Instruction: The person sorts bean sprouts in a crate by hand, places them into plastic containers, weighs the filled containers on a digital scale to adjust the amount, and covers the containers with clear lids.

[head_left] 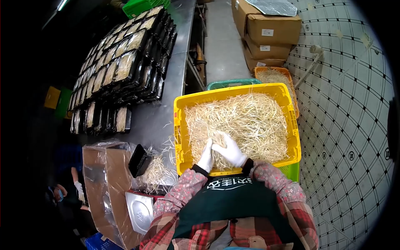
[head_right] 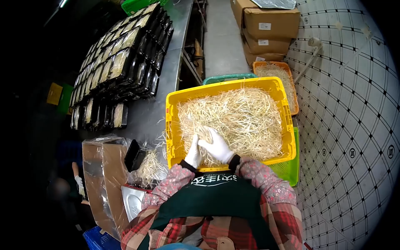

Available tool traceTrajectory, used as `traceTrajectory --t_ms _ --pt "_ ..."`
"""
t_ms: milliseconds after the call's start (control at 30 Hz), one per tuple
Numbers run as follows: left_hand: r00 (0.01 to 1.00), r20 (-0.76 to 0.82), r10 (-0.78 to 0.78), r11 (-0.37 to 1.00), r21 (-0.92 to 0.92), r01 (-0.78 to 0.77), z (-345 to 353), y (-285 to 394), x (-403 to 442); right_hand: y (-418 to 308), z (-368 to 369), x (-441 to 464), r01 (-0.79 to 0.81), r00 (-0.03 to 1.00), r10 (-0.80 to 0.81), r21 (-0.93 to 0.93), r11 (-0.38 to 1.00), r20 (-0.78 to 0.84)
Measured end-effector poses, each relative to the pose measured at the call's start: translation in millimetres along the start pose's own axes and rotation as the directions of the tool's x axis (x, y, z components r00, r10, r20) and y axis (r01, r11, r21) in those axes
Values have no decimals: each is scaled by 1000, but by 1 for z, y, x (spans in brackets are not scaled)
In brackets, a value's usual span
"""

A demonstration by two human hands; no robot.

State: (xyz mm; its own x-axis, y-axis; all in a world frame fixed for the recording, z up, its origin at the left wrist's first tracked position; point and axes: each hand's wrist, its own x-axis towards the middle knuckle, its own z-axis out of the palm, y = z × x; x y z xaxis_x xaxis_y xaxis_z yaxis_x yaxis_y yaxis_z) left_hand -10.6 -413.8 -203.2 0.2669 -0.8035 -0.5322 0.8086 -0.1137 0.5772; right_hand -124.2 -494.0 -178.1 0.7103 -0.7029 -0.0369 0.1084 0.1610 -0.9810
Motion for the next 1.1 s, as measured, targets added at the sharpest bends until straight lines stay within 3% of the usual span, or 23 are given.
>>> traceTrajectory --t_ms 33,67,133,233,267,333,400,433,533,567,600,667,700,800,867,933,1100 --pt "999 -30 27 999 23 -26 -18 2 12 -9 5 12 -173 984 163 -187 967 -65" --pt "997 -57 52 998 48 -49 -37 3 24 43 0 30 -244 969 238 97 965 67" --pt "984 -47 171 964 214 -157 -33 21 16 8 10 33 -152 988 150 82 985 25" --pt "984 -119 132 982 154 -113 -48 40 25 18 -5 59 -128 989 103 257 958 107" --pt "949 -128 287 907 356 -226 -63 39 38 46 -22 75 -161 987 162 61 985 -3" --pt "926 -65 371 883 335 -330 -56 53 34 41 -33 82 -63 989 60 -22 998 -135" --pt "954 -71 291 931 249 -266 -73 45 47 36 -36 84 -160 986 155 -104 982 -55" --pt "947 -97 308 915 303 -266 -85 37 49 44 -45 88 -265 964 250 -237 935 -88" --pt "949 -119 292 900 371 -230 -99 30 47 60 -63 82 -62 988 60 -9 998 -140" --pt "955 -126 268 890 412 -195 -106 31 45 58 -68 77 -157 986 148 -121 980 -73" --pt "959 -119 256 872 457 -176 -107 36 48 61 -69 76 -156 986 148 -119 981 -73" --pt "933 -56 355 855 422 -301 -77 42 32 68 -71 71 -87 982 92 36 996 -167" --pt "933 -110 343 846 467 -256 -89 36 41 68 -72 70 -105 968 119 73 992 -221" --pt "969 -129 208 872 473 -124 -97 42 35 64 -69 59 -95 952 28 -208 973 -304" --pt "927 -169 334 780 602 -172 -90 42 25 67 -66 51 -100 952 4 -299 949 -306" --pt "915 -149 376 788 571 -231 -100 35 31 67 -60 50 -89 957 -31 -394 915 -287" --pt "938 -184 295 908 360 -215 -106 31 35 67 -46 55 -43 924 -191 -585 810 -333"
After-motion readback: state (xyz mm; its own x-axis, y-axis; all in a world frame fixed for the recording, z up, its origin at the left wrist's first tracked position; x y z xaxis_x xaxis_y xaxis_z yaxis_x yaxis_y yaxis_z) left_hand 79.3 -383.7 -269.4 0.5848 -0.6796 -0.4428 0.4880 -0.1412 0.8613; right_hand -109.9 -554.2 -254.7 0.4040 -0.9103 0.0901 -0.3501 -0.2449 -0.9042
